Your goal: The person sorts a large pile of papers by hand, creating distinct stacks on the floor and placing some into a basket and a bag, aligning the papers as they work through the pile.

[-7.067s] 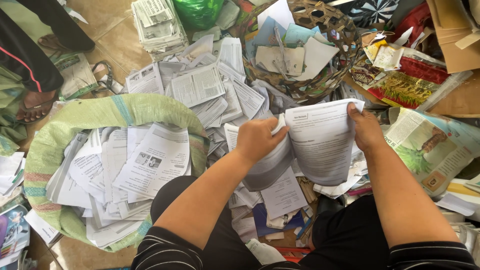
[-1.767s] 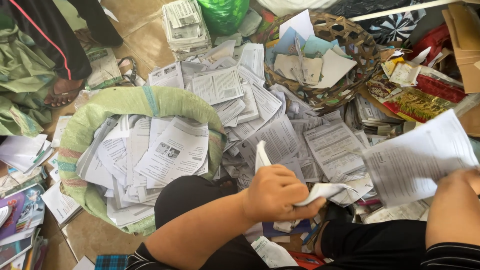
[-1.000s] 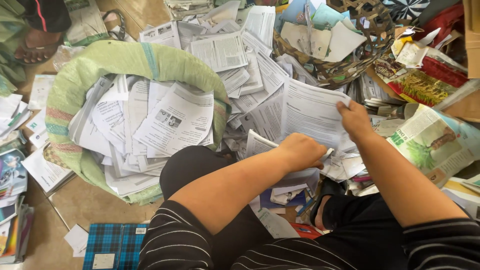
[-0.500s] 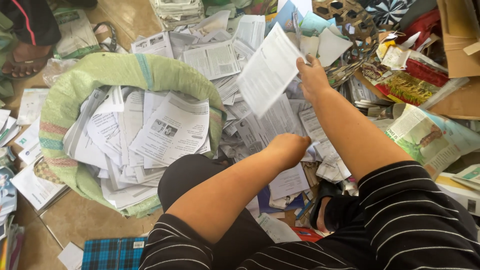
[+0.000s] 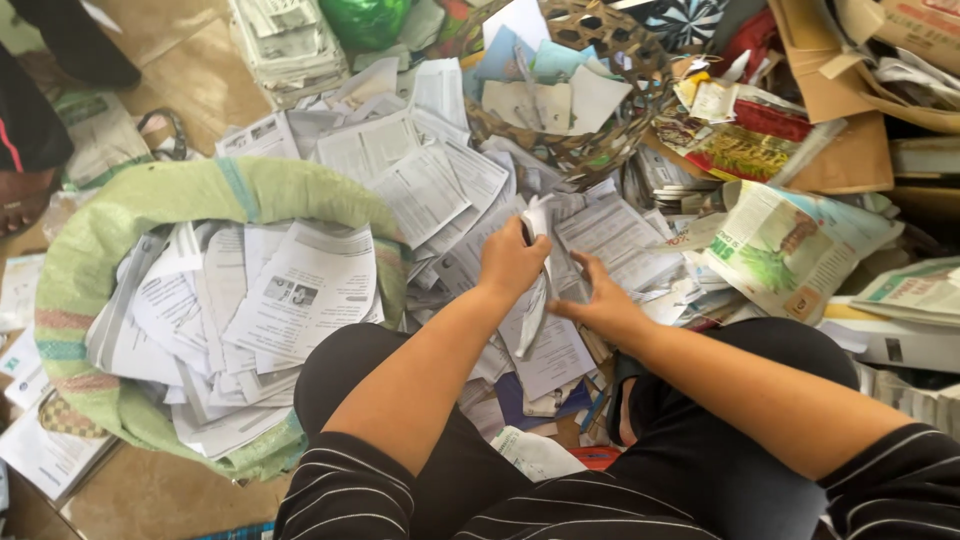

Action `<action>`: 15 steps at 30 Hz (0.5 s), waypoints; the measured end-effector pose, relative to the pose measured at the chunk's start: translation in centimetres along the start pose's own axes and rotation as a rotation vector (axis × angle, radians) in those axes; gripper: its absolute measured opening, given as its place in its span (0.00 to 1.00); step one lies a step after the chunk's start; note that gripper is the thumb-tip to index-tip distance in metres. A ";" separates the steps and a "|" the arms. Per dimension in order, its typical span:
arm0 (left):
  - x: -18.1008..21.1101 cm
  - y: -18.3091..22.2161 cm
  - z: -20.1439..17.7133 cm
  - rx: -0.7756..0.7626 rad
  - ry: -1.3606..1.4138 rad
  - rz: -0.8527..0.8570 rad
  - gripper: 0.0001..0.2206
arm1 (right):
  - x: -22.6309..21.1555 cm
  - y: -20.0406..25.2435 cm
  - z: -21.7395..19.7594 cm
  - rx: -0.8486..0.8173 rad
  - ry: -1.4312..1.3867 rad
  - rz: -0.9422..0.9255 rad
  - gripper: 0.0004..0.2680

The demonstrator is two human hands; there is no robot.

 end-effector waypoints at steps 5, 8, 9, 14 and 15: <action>2.0 0.5 1.4 0.113 0.162 -0.136 0.14 | -0.2 0.1 -0.3 0.154 -0.012 -0.180 0.40; 4.7 0.8 1.1 0.154 0.393 -0.212 0.14 | -0.2 -0.5 -2.2 0.237 0.028 -0.235 0.33; 5.8 0.6 1.1 0.133 0.550 -0.279 0.13 | -0.5 -0.9 -3.1 0.228 0.019 -0.210 0.29; 9.1 0.6 2.8 0.034 0.752 -0.288 0.20 | -2.1 -2.2 -7.4 0.377 -0.114 -0.124 0.25; 9.6 0.9 3.0 0.012 0.699 -0.243 0.24 | -2.9 -2.0 -8.3 0.374 -0.230 0.093 0.24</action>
Point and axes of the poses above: each hand's wrist, its own y-axis away from the middle knuckle, its own z-axis out of the palm, x = y × z, the point moved 3 cm from there along -y, towards the middle knuckle, and after that the axes turned 11 degrees about x, right-handed, at the moved point
